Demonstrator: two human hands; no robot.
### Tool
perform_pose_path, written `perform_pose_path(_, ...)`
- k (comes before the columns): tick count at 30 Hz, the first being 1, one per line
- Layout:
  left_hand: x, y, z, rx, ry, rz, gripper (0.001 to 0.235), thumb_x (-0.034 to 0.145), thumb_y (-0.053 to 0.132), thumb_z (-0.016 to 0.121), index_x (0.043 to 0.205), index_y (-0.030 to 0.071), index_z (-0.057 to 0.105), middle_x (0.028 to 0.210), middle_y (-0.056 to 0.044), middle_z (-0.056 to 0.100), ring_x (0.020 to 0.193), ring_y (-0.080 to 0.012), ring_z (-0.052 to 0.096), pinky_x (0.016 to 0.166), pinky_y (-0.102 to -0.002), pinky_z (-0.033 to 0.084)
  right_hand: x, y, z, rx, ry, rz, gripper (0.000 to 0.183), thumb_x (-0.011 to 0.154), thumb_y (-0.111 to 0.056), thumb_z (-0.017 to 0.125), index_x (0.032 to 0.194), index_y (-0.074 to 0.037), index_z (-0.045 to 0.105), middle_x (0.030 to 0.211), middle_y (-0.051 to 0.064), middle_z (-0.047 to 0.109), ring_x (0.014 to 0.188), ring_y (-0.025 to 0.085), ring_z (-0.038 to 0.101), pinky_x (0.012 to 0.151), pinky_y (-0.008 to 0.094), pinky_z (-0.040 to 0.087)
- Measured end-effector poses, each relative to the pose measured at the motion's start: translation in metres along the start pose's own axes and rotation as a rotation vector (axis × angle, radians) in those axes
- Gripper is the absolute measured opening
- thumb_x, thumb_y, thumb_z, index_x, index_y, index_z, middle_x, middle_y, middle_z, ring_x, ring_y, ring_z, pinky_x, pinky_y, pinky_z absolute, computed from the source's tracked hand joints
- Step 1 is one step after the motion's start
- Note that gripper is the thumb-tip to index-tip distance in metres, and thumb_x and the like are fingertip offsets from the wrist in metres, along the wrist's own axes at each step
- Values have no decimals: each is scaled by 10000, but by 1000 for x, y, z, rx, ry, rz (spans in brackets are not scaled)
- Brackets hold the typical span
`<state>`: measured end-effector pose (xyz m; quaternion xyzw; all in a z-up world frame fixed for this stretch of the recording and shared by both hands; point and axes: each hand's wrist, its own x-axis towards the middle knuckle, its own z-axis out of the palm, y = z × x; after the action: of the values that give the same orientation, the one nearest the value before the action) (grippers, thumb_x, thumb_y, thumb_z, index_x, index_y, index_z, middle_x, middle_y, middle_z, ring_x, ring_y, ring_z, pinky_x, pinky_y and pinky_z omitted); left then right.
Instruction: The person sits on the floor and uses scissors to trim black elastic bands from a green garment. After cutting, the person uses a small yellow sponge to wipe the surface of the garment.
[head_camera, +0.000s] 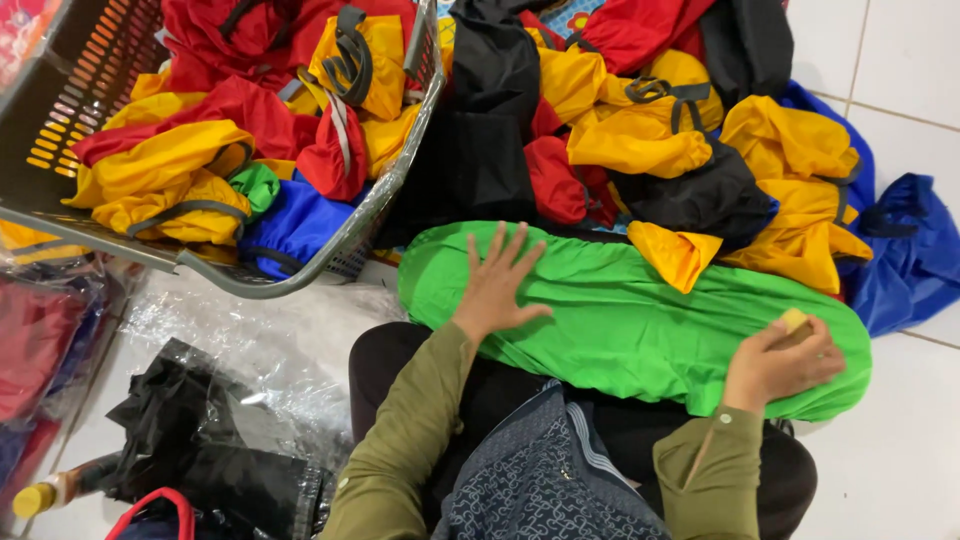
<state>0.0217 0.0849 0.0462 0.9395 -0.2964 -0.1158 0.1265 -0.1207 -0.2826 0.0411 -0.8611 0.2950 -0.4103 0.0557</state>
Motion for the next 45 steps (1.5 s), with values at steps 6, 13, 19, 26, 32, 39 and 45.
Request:
perform_pose_path(6,-2,-69,18,-49,466,-406,883,779,827,635,1427,227,620,1421,-154,611,1349,-425,534,1041,-742,376,-80,-155,32,683,-491,-367,259,1009,-182,646,1233,-55,620,1140,163,583,1118,388,552,1006,491,433)
perform_pose_path(13,2,-78,34,-16,456,-407,684,855,849,519,1246,327,726,1292,-36,704,1244,-366,626,1029,-687,418,-104,-139,67,530,-564,-620,215,968,-278,662,1147,-167,702,1110,158,588,1002,387,630,841,489,517)
perform_pose_path(19,3,-63,24,-35,482,-398,650,942,722,548,1322,215,696,1328,-119,684,1294,-407,588,1076,-740,324,-40,47,44,-139,-316,-323,297,914,-150,799,1189,-153,687,1123,150,572,1022,392,623,849,498,515)
perform_pose_path(26,7,-6,41,-140,487,186,601,862,423,768,1393,194,603,1421,-106,601,1410,-373,484,1139,-572,385,-35,-35,30,262,-89,-200,211,1059,-110,637,1230,-2,578,1123,194,531,1068,430,531,933,509,445)
perform_pose_path(32,-17,33,24,48,168,110,1116,651,547,868,1584,189,371,1662,-135,324,1552,-400,228,1234,-672,133,-92,-160,49,532,-531,-505,244,958,-261,682,1170,-141,668,1129,152,579,1059,393,627,869,481,531)
perform_pose_path(39,-19,21,4,43,40,-79,1296,523,749,850,1605,260,332,1720,-80,164,1568,-455,73,1214,-738,-22,-54,-11,92,-35,-377,-366,311,875,-315,817,1069,-90,723,1109,164,607,1001,389,662,798,479,569)
perform_pose_path(45,-4,-13,30,183,71,-83,1222,687,942,579,1633,271,197,1690,-163,3,1539,-466,-32,1113,-815,-4,3,9,20,-5,-63,-38,212,1106,-208,633,1162,-3,626,1096,249,503,912,472,534,684,606,443)
